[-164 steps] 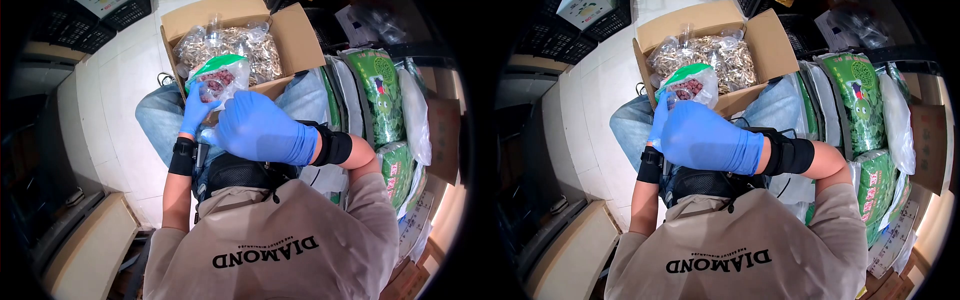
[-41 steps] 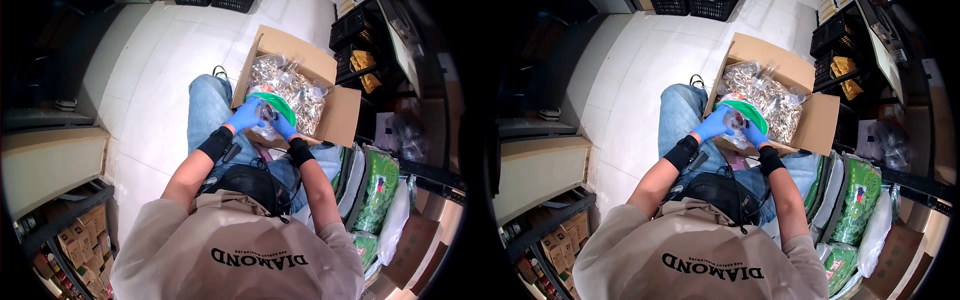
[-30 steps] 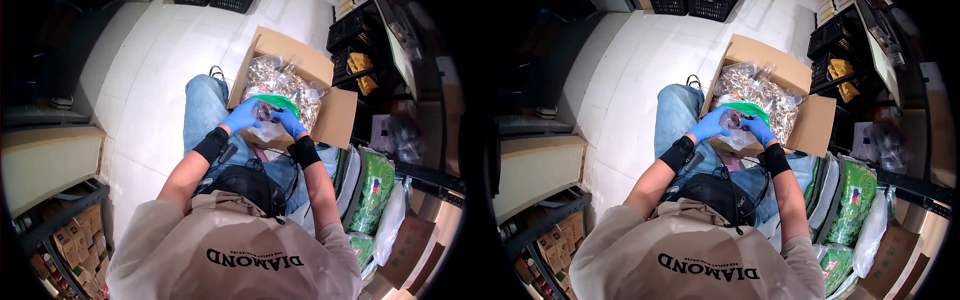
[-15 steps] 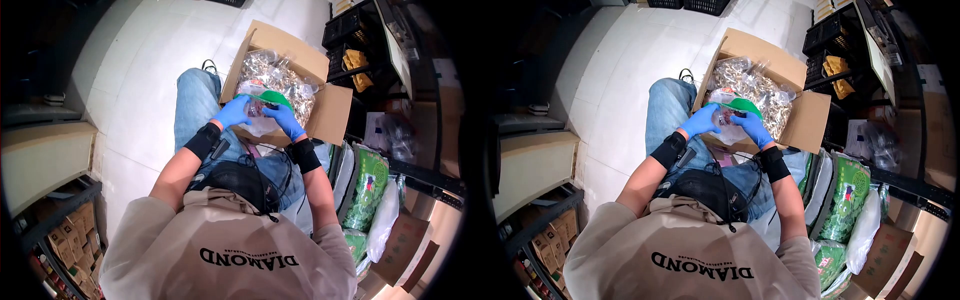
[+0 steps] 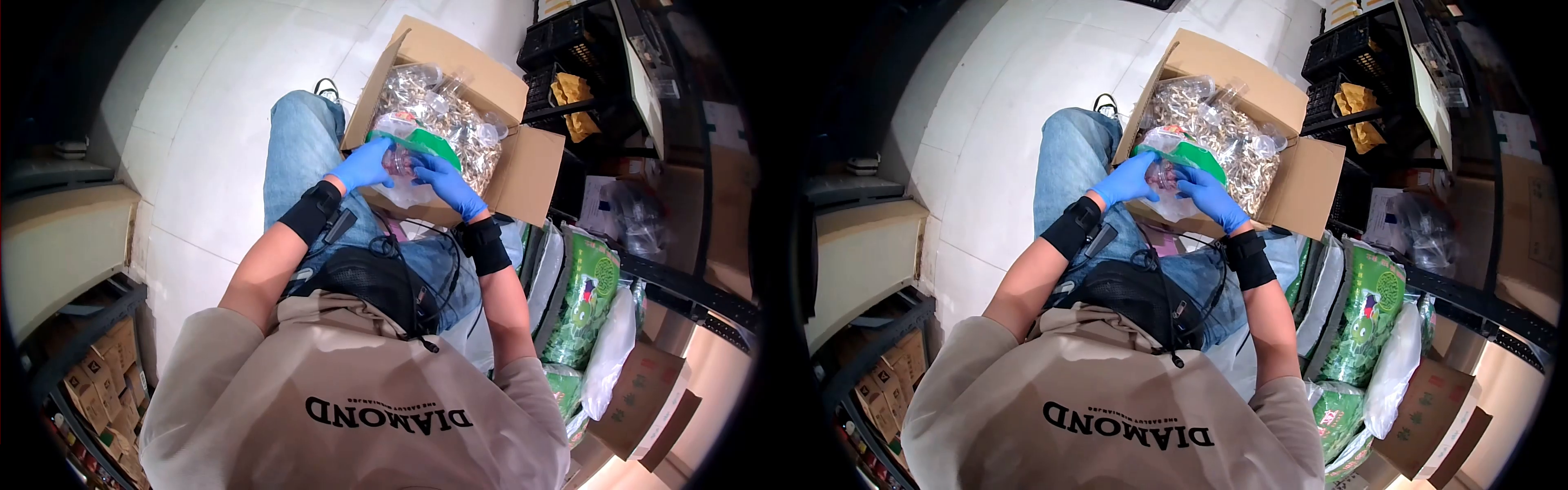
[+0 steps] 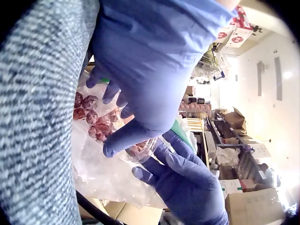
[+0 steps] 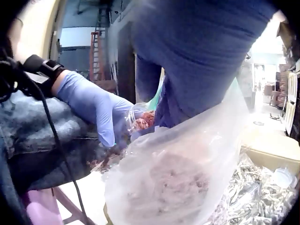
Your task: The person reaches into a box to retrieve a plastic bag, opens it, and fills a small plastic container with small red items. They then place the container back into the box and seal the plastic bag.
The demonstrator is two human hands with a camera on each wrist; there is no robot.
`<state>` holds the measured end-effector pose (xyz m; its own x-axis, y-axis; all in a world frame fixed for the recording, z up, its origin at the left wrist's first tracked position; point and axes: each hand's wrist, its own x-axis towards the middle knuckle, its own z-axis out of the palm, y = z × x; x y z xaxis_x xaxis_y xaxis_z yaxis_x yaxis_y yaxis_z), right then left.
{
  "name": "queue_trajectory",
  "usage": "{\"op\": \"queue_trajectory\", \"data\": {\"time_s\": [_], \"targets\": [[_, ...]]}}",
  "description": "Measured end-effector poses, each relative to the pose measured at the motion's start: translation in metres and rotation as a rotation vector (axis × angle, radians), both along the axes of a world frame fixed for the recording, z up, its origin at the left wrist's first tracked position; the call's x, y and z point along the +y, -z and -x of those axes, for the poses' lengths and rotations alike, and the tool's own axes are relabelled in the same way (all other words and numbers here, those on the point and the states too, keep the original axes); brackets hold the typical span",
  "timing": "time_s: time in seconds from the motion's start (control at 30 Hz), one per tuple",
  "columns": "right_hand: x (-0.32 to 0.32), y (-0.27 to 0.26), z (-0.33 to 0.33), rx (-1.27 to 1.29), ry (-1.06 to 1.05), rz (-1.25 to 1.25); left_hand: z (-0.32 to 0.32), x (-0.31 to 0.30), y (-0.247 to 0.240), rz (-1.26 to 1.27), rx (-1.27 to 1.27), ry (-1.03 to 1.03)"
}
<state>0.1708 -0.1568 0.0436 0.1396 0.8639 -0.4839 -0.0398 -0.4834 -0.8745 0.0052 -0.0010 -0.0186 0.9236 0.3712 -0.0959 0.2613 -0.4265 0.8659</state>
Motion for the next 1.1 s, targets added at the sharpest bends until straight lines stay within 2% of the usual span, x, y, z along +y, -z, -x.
{"op": "queue_trajectory", "data": {"time_s": [0.2,0.27,0.43,0.53,0.6,0.63,0.7,0.77,0.8,0.87,0.93,1.0,1.03,1.1], "targets": [[-0.002,-0.01,0.007,-0.069,-0.043,-0.119,-0.001,0.001,-0.008,0.093,0.007,-0.024],[-0.003,-0.009,0.006,-0.084,-0.063,-0.112,0.0,0.003,-0.013,0.136,0.082,0.023],[-0.004,-0.01,0.007,-0.123,-0.078,-0.111,0.001,0.002,-0.018,0.129,0.079,0.012],[-0.002,-0.01,0.009,-0.128,0.044,-0.228,0.002,0.002,-0.018,0.156,0.072,0.004],[-0.002,0.003,0.002,-0.234,0.222,-0.22,0.003,0.0,-0.021,0.179,0.048,-0.004],[-0.002,0.009,-0.001,-0.237,0.229,-0.224,0.004,0.0,-0.024,0.187,0.051,-0.001],[-0.002,0.019,-0.004,-0.566,0.214,-0.319,0.008,0.002,-0.038,0.187,0.055,0.019],[0.001,0.017,-0.001,-0.668,0.24,-0.358,0.017,0.009,-0.062,0.203,-0.029,0.248],[0.001,0.017,0.0,-0.77,0.25,-0.391,0.02,0.011,-0.06,0.203,-0.027,0.262],[0.0,0.032,-0.006,-0.805,0.192,-0.309,0.028,0.011,-0.051,0.281,-0.283,0.228],[0.007,0.041,-0.009,-0.839,0.128,-0.253,0.03,0.014,-0.05,0.238,-0.257,0.195],[0.008,0.052,-0.006,-0.81,0.0,-0.037,0.032,0.012,-0.049,0.251,-0.179,0.172],[0.012,0.065,-0.011,-0.743,-0.057,0.079,0.03,0.011,-0.048,0.235,-0.224,0.166],[0.017,0.102,-0.007,-0.771,-0.015,0.036,0.031,0.011,-0.049,0.215,-0.211,0.193]]}}
